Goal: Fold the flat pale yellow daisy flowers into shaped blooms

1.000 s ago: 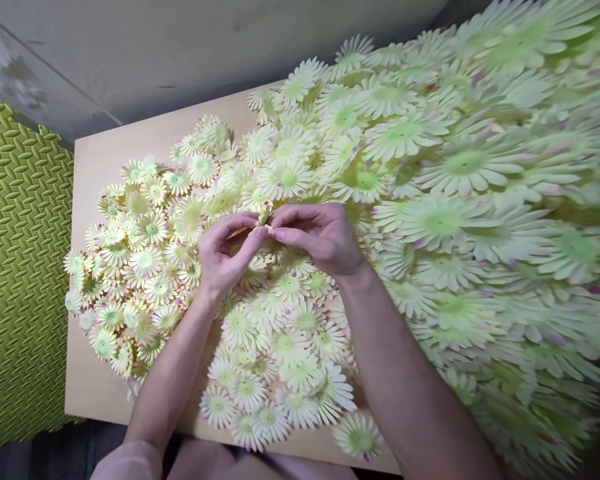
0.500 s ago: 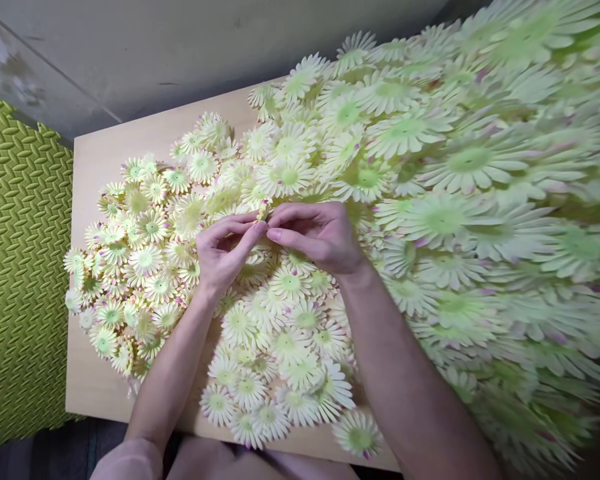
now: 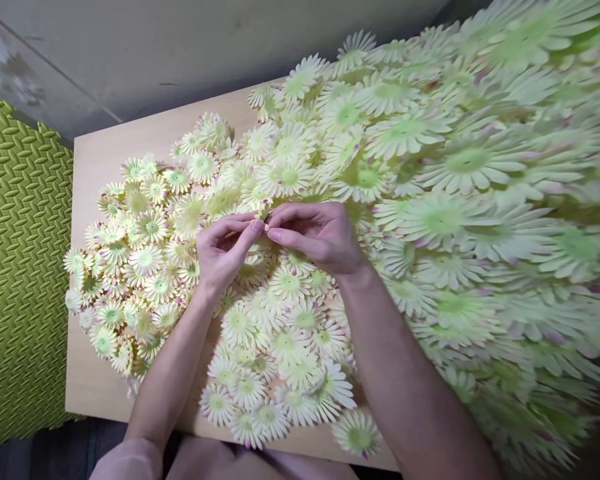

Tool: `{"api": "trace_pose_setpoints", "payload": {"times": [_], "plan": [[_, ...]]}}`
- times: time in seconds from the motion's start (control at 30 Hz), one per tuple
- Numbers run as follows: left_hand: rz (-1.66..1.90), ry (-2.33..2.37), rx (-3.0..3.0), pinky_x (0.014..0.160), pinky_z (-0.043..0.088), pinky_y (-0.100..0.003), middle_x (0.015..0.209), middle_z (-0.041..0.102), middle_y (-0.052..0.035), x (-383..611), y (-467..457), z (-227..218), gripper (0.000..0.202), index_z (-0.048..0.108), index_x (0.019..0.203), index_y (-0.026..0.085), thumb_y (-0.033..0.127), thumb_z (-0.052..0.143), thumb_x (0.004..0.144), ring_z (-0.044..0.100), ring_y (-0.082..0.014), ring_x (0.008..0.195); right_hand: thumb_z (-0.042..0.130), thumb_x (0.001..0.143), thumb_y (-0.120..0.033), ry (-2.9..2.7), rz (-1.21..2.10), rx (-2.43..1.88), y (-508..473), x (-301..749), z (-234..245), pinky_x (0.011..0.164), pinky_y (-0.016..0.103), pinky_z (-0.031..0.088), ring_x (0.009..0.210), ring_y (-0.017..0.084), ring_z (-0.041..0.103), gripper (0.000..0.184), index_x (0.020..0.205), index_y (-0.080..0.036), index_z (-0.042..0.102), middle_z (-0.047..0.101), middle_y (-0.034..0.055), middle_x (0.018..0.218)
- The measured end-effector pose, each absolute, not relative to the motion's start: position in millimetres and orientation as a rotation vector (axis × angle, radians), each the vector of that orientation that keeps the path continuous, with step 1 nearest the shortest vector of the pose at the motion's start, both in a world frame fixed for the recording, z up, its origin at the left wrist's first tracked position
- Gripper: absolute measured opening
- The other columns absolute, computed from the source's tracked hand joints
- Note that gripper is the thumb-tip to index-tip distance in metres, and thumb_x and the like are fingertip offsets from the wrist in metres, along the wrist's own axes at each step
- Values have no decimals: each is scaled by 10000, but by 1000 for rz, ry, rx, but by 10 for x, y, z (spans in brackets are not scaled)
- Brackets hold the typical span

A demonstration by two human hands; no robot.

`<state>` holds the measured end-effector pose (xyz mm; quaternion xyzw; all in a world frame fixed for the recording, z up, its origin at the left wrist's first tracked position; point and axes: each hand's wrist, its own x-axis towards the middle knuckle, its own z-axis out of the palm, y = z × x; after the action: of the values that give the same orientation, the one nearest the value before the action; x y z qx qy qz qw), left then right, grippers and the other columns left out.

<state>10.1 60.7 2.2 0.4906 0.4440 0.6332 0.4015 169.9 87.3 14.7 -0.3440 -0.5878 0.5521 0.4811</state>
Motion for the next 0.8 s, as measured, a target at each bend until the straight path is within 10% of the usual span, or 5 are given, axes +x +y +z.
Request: {"api": "trace_pose_setpoints", "payload": {"times": [0.8], "plan": [[1549, 1185, 1230, 598, 538, -222, 763, 723, -10, 99, 577, 5, 200, 723, 824, 186, 360, 789, 752, 665, -93, 652, 750, 777, -280, -1414, 1465, -805, 885, 1712, 153, 504, 259, 435, 595, 124, 537, 103, 757, -183, 723, 633, 25, 697]]}}
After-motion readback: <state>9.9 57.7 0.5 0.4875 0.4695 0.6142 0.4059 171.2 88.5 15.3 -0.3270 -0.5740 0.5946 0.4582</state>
